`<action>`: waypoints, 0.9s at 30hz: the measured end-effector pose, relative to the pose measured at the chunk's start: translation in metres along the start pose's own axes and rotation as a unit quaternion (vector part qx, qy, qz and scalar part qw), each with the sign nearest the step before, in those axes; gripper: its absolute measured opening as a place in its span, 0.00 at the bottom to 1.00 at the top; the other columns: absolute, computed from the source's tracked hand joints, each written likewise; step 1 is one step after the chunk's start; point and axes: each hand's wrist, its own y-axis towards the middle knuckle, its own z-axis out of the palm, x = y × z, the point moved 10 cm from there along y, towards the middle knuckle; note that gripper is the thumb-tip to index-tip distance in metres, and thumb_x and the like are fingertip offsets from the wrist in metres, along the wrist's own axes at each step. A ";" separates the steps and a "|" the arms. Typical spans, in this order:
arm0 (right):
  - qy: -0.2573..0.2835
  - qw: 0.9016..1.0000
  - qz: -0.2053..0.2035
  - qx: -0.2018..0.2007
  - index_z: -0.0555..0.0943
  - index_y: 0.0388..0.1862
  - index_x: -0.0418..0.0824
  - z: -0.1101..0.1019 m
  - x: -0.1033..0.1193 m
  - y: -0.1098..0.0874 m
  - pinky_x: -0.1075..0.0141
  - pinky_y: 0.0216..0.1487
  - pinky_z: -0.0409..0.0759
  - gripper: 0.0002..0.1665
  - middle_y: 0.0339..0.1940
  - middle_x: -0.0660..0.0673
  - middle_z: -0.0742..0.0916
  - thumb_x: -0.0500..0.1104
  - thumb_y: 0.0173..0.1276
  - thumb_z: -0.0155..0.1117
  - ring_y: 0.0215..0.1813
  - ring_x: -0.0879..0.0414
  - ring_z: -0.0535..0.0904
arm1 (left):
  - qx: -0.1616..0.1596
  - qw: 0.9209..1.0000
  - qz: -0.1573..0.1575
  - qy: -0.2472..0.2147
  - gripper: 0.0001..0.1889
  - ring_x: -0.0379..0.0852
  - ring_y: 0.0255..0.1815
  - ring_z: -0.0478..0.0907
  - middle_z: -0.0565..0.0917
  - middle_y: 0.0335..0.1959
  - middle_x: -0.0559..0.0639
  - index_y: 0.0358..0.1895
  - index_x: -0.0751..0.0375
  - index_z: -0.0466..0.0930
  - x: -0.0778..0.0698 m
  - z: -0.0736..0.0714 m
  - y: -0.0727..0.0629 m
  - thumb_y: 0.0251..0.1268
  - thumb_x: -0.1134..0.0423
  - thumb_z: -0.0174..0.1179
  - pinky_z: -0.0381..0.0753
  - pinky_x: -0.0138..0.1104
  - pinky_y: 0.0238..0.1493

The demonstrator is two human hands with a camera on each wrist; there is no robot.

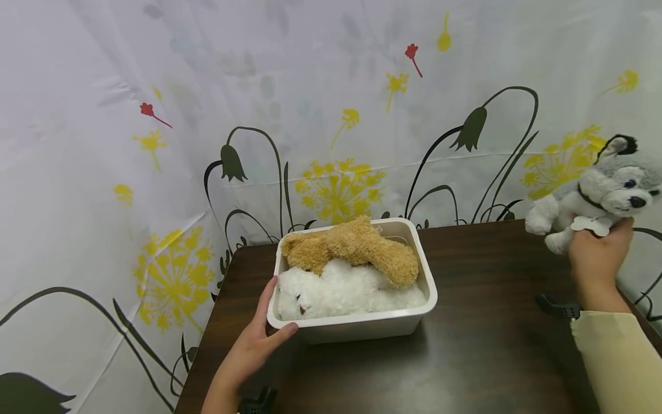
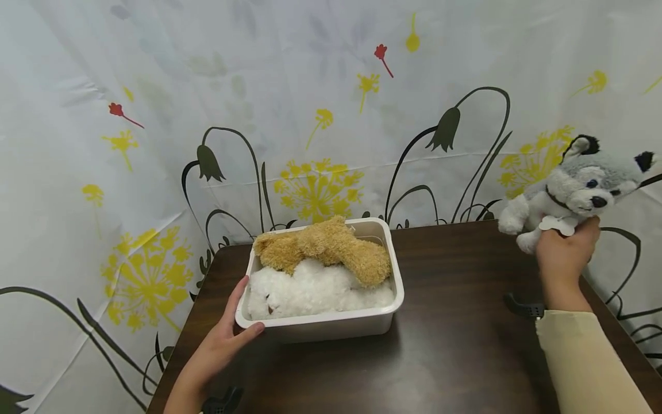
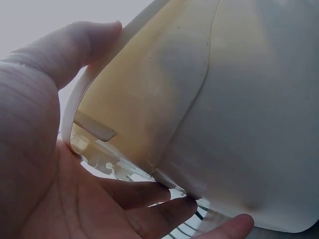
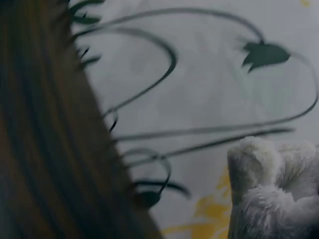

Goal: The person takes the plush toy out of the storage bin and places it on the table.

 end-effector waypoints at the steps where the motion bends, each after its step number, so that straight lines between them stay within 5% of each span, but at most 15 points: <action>1: -0.065 0.998 -0.002 -0.008 0.65 0.83 0.55 -0.006 -0.008 0.003 0.71 0.78 0.63 0.42 0.81 0.50 0.72 0.33 0.72 0.48 0.81 0.55 0.67 | 0.001 1.000 -0.002 -0.001 0.55 0.61 0.89 0.51 0.41 0.93 0.56 0.89 0.24 0.34 0.000 0.001 0.001 0.77 0.51 0.70 0.62 0.60 0.80; 4: -0.199 0.980 0.004 -0.018 0.65 0.83 0.46 -0.018 -0.031 0.010 0.57 0.77 0.64 0.41 0.79 0.38 0.69 0.35 0.68 0.46 0.79 0.43 0.66 | 0.002 1.000 -0.009 0.003 0.55 0.61 0.89 0.51 0.41 0.93 0.57 0.89 0.24 0.33 0.001 0.001 0.001 0.77 0.52 0.70 0.65 0.52 0.80; 7: -0.257 0.966 0.002 0.014 0.63 0.78 0.32 -0.020 -0.050 0.018 0.42 0.68 0.62 0.41 0.74 0.24 0.67 0.34 0.62 0.48 0.74 0.29 0.65 | -0.002 1.000 -0.008 0.009 0.55 0.61 0.89 0.51 0.41 0.93 0.57 0.89 0.25 0.33 0.001 0.000 0.001 0.77 0.52 0.69 0.65 0.50 0.80; 10: -0.288 0.954 0.010 0.079 0.57 0.76 0.24 -0.017 -0.068 0.022 0.35 0.61 0.61 0.43 0.73 0.17 0.64 0.35 0.62 0.51 0.70 0.19 0.62 | -0.002 1.000 -0.002 0.009 0.55 0.61 0.89 0.49 0.41 0.93 0.57 0.89 0.26 0.33 0.001 -0.001 0.002 0.78 0.53 0.69 0.63 0.50 0.80; 16: -0.346 0.916 0.052 0.198 0.44 0.78 0.18 -0.007 -0.093 0.021 0.27 0.58 0.60 0.51 0.73 0.10 0.53 0.40 0.68 0.57 0.70 0.11 0.54 | -0.002 1.000 0.004 0.002 0.55 0.62 0.89 0.49 0.41 0.92 0.58 0.90 0.27 0.34 0.001 -0.001 0.000 0.78 0.55 0.69 0.64 0.23 0.69; 23: -0.390 0.886 0.063 0.243 0.38 0.78 0.16 -0.002 -0.098 0.034 0.23 0.60 0.58 0.56 0.72 0.06 0.44 0.46 0.73 0.60 0.71 0.07 0.47 | -0.006 1.000 0.001 -0.008 0.55 0.62 0.89 0.48 0.39 0.93 0.57 0.89 0.25 0.34 0.002 -0.001 0.001 0.77 0.55 0.69 0.62 0.18 0.67; 27: -0.395 0.884 0.065 0.241 0.39 0.79 0.17 -0.005 -0.099 0.037 0.23 0.64 0.60 0.57 0.74 0.03 0.48 0.47 0.74 0.63 0.71 0.06 0.51 | -0.003 1.000 0.001 -0.010 0.55 0.61 0.89 0.48 0.39 0.93 0.56 0.89 0.25 0.34 0.001 0.001 0.003 0.77 0.55 0.69 0.62 0.19 0.67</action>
